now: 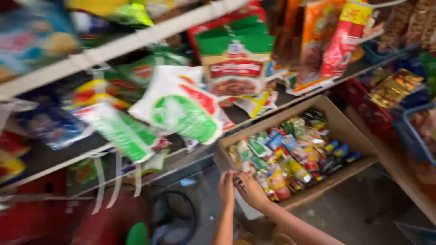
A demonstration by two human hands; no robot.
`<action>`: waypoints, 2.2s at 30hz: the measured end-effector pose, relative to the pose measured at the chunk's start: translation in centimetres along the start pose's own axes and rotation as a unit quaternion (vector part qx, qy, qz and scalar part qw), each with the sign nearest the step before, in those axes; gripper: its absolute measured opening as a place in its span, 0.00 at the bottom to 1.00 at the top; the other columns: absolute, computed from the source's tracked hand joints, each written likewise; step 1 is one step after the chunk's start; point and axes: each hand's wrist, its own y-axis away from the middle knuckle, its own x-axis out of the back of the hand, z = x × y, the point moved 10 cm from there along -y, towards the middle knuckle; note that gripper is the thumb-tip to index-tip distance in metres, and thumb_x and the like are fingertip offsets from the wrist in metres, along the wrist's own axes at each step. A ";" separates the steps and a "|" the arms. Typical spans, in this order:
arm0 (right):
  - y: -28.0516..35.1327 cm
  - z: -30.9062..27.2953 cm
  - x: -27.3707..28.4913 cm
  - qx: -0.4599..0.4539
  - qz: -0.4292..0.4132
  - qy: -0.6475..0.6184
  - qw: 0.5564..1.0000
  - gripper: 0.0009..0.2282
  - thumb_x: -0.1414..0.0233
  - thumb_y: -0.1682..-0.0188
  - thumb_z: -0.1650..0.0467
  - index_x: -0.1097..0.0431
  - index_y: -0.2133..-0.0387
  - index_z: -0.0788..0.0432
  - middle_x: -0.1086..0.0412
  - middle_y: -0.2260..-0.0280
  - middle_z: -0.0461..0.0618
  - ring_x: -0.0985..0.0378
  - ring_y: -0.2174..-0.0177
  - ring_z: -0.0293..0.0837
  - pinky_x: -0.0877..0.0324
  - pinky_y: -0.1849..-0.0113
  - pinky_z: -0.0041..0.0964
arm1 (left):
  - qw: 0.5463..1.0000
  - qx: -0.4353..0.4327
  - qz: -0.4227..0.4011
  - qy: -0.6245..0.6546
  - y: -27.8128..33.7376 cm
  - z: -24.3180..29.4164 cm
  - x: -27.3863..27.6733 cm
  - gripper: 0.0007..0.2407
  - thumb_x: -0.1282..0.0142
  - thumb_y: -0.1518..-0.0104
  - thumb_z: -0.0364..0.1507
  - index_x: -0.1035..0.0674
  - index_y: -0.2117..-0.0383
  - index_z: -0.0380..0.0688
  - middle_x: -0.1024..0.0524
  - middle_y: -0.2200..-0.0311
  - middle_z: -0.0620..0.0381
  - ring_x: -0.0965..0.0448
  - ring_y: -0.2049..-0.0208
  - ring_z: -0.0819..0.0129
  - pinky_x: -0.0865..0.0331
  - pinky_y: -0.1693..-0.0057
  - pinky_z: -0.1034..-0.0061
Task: Stocking small food packets from a cardboard box onto display hooks on a grocery store shelf.
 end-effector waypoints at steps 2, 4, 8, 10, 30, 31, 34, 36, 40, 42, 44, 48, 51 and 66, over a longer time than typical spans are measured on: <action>2.3 6.2 1.3 -0.067 -0.012 0.001 0.998 0.10 0.45 0.51 0.74 0.32 0.57 0.60 0.28 0.61 0.58 0.24 0.58 0.60 0.29 0.56 0.48 | 0.998 0.066 -0.018 -0.014 1.8 -2.7 -4.1 0.13 0.46 0.39 0.40 0.18 0.63 0.44 0.21 0.72 0.59 0.25 0.73 0.74 0.32 0.66 0.78; 4.6 10.8 2.5 -0.131 -0.026 -0.004 0.991 0.08 0.45 0.50 0.74 0.31 0.58 0.60 0.26 0.62 0.57 0.22 0.60 0.58 0.29 0.58 0.48 | 0.991 0.129 -0.032 -0.031 3.5 -7.1 -6.6 0.13 0.45 0.40 0.40 0.17 0.60 0.45 0.21 0.73 0.59 0.27 0.75 0.73 0.34 0.68 0.77; 5.4 16.7 6.7 -0.097 0.042 -0.053 0.993 0.09 0.45 0.56 0.78 0.27 0.62 0.61 0.26 0.64 0.56 0.21 0.63 0.56 0.26 0.62 0.46 | 0.987 0.098 -0.074 -0.105 2.7 -13.8 -11.4 0.15 0.44 0.38 0.40 0.16 0.59 0.40 0.20 0.70 0.59 0.25 0.70 0.75 0.29 0.63 0.77; 6.1 21.6 6.9 -0.150 0.029 -0.045 0.987 0.07 0.44 0.56 0.77 0.27 0.64 0.60 0.26 0.65 0.54 0.20 0.65 0.53 0.24 0.65 0.42 | 0.984 0.112 -0.085 -0.109 2.5 -16.5 -13.6 0.15 0.44 0.38 0.40 0.16 0.61 0.39 0.18 0.68 0.59 0.22 0.68 0.75 0.27 0.61 0.78; -6.3 36.3 2.6 -0.001 -0.017 0.245 0.969 0.14 0.45 0.55 0.71 0.30 0.54 0.51 0.31 0.52 0.56 0.27 0.53 0.59 0.30 0.55 0.50 | 0.984 0.166 0.068 0.020 -3.0 -35.2 -11.5 0.17 0.46 0.38 0.36 0.26 0.44 0.44 0.23 0.49 0.55 0.22 0.50 0.66 0.26 0.47 0.70; -6.2 36.3 2.9 0.000 -0.018 0.245 0.969 0.14 0.45 0.55 0.71 0.30 0.54 0.51 0.31 0.52 0.56 0.27 0.53 0.59 0.30 0.55 0.50 | 0.983 0.166 0.069 0.021 -2.4 -34.3 -11.8 0.17 0.46 0.38 0.36 0.26 0.44 0.44 0.23 0.49 0.55 0.22 0.50 0.66 0.26 0.47 0.70; -4.3 35.1 1.1 0.084 -0.114 0.347 0.927 0.15 0.45 0.59 0.70 0.30 0.57 0.50 0.31 0.55 0.50 0.26 0.54 0.54 0.28 0.56 0.49 | 0.974 0.196 0.081 0.075 -0.2 -33.2 -11.9 0.20 0.47 0.38 0.41 0.26 0.45 0.44 0.24 0.47 0.57 0.22 0.47 0.66 0.26 0.43 0.69; -1.9 33.2 -0.1 0.210 -0.173 0.346 0.898 0.11 0.46 0.58 0.68 0.30 0.61 0.51 0.31 0.57 0.49 0.26 0.56 0.51 0.28 0.58 0.49 | 0.926 0.261 0.139 0.236 1.0 -34.6 -12.0 0.20 0.49 0.40 0.43 0.25 0.47 0.44 0.21 0.51 0.55 0.19 0.52 0.67 0.23 0.48 0.73; 4.4 26.3 2.4 0.276 -0.144 0.270 0.911 0.12 0.46 0.61 0.67 0.30 0.64 0.55 0.31 0.54 0.54 0.27 0.53 0.58 0.29 0.60 0.49 | 0.894 0.260 0.054 0.360 3.1 -33.3 -12.9 0.18 0.41 0.36 0.43 0.21 0.49 0.44 0.22 0.62 0.59 0.23 0.66 0.70 0.29 0.66 0.76; 6.1 23.3 4.5 0.179 -0.206 0.161 0.948 0.09 0.45 0.61 0.72 0.28 0.65 0.54 0.30 0.54 0.53 0.27 0.53 0.57 0.30 0.56 0.50 | 0.936 0.286 0.047 0.198 4.4 -30.7 -12.7 0.12 0.36 0.42 0.35 0.20 0.58 0.44 0.21 0.68 0.61 0.25 0.71 0.72 0.36 0.72 0.78; 6.4 22.1 6.7 0.166 -0.169 0.109 0.965 0.10 0.46 0.59 0.72 0.28 0.63 0.55 0.29 0.54 0.54 0.26 0.53 0.57 0.30 0.54 0.49 | 0.950 0.259 0.023 0.174 4.2 -26.5 -13.8 0.12 0.35 0.44 0.33 0.20 0.58 0.43 0.20 0.67 0.61 0.23 0.69 0.71 0.33 0.69 0.76; 4.6 21.2 12.2 -0.035 -0.097 -0.056 0.993 0.14 0.45 0.51 0.72 0.32 0.52 0.58 0.26 0.58 0.54 0.22 0.58 0.51 0.27 0.57 0.44 | 0.977 0.195 -0.071 0.048 5.0 -17.3 -16.0 0.15 0.37 0.42 0.33 0.17 0.53 0.38 0.17 0.62 0.60 0.20 0.61 0.73 0.26 0.54 0.76; 1.3 19.3 16.3 -0.104 -0.020 -0.090 0.990 0.17 0.45 0.51 0.71 0.35 0.49 0.59 0.26 0.59 0.52 0.20 0.63 0.44 0.25 0.62 0.37 | 0.975 0.150 -0.124 0.105 6.9 -3.4 -20.6 0.18 0.36 0.50 0.31 0.21 0.51 0.46 0.15 0.58 0.62 0.17 0.57 0.73 0.25 0.48 0.74; -8.7 -9.0 19.1 0.074 0.028 -0.284 0.956 0.05 0.46 0.47 0.73 0.27 0.61 0.63 0.33 0.72 0.40 0.35 0.72 0.31 0.37 0.70 0.27 | 0.989 -0.070 -0.133 0.008 8.6 24.8 -12.6 0.15 0.33 0.48 0.32 0.19 0.54 0.44 0.19 0.62 0.67 0.22 0.61 0.79 0.28 0.52 0.79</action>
